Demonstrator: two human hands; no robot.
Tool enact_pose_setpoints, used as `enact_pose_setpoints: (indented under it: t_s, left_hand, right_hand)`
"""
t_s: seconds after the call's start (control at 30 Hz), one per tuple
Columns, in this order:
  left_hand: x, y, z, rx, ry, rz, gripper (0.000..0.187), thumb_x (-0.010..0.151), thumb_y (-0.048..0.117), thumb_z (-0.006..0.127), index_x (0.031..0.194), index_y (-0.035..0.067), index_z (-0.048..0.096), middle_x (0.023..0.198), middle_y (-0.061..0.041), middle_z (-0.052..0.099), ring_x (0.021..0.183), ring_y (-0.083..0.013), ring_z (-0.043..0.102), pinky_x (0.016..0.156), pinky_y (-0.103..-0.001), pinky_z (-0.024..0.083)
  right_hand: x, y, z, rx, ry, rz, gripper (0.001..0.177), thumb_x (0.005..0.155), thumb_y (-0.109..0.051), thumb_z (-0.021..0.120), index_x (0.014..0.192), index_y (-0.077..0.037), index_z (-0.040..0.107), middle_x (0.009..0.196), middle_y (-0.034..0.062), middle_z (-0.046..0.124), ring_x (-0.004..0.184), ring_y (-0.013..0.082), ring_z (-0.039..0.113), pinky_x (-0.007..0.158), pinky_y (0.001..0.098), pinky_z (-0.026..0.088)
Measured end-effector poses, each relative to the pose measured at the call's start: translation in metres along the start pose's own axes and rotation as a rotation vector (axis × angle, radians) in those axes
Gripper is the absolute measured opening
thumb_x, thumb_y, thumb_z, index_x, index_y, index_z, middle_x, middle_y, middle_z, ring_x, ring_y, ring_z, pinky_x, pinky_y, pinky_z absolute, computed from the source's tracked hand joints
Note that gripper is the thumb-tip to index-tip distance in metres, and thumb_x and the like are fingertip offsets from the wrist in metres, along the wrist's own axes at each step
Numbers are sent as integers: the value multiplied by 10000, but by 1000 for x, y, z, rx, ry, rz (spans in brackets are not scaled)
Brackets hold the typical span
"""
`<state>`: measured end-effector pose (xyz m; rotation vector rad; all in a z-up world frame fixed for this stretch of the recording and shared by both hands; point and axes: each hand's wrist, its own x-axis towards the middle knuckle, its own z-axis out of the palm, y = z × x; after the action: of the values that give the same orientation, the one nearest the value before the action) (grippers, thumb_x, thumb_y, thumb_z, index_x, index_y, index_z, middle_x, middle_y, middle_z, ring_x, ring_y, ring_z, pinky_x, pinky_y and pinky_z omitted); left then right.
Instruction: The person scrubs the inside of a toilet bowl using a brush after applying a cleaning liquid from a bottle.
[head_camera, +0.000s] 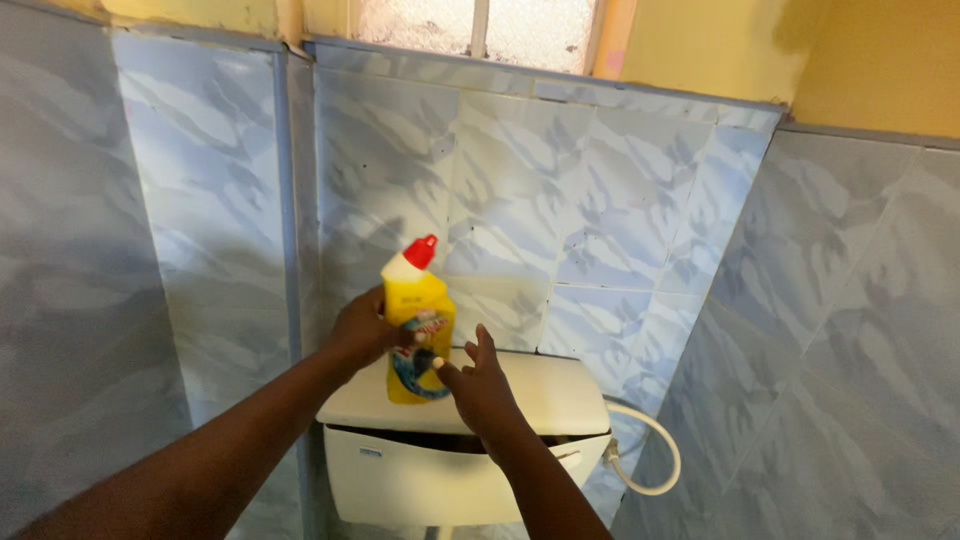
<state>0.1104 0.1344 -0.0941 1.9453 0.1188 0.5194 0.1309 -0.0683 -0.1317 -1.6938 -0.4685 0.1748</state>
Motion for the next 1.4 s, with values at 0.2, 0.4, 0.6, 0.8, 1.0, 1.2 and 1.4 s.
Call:
enact_pose_setpoints:
  t_s: [0.2, 0.4, 0.6, 0.8, 1.0, 1.2, 1.4]
  left_hand:
    - [61, -67, -10, 349, 343, -23, 535, 679, 97, 942, 1145, 73, 681, 1033, -113, 769, 889, -218, 732, 806, -368, 554]
    - [112, -119, -7, 131, 347, -63, 528, 688, 131, 931, 1144, 61, 676, 1000, -92, 782, 821, -199, 756, 757, -359, 576]
    - [132, -140, -3, 242, 345, 49, 639, 648, 133, 951, 1211, 74, 655, 1079, -107, 770, 946, -231, 733, 851, -370, 547]
    - [102, -116, 12, 172, 362, -175, 610, 650, 156, 949, 1178, 23, 674, 1099, -128, 756, 1017, -269, 743, 907, -390, 569]
    - [41, -61, 29, 546, 761, 175, 981, 643, 183, 929, 1420, -94, 398, 1452, -301, 461, 1339, -461, 465, 1127, -496, 382]
    - [-54, -22, 96, 501, 387, 651, 853, 765, 52, 714, 1525, 19, 328, 1568, -235, 358, 1434, -408, 359, 1100, -588, 270]
    - [-120, -46, 191, 383, 57, 674, 769, 726, -9, 661, 1454, 70, 428, 1527, -179, 447, 1387, -363, 445, 1087, -530, 347]
  right_hand:
    - [19, 35, 6, -68, -26, -17, 925, 892, -307, 707, 1619, -154, 156, 1581, 199, 419, 1348, 316, 554, 1083, 430, 481]
    - [39, 61, -1, -28, -50, -26, 892, 892, -292, 679, 1602, -114, 169, 1544, 203, 470, 1296, 297, 620, 1059, 409, 506]
    - [56, 57, 7, -32, -71, -64, 863, 927, -301, 666, 1609, -100, 177, 1556, 176, 465, 1331, 277, 582, 1070, 392, 484]
    - [61, 50, 15, 47, -93, -52, 884, 911, -302, 666, 1611, -109, 162, 1567, 168, 444, 1326, 266, 580, 1038, 398, 502]
    - [50, 51, 13, 41, -73, -16, 880, 911, -289, 669, 1603, -103, 157, 1561, 160, 454, 1317, 257, 581, 1012, 414, 516]
    - [33, 78, -23, 25, -19, -153, 836, 880, -161, 654, 1586, -59, 220, 1485, 202, 522, 1259, 279, 621, 990, 391, 566]
    - [-44, 129, -96, -101, 101, -73, 653, 915, -146, 637, 1509, -71, 377, 1351, 163, 625, 1162, 256, 654, 967, 370, 551]
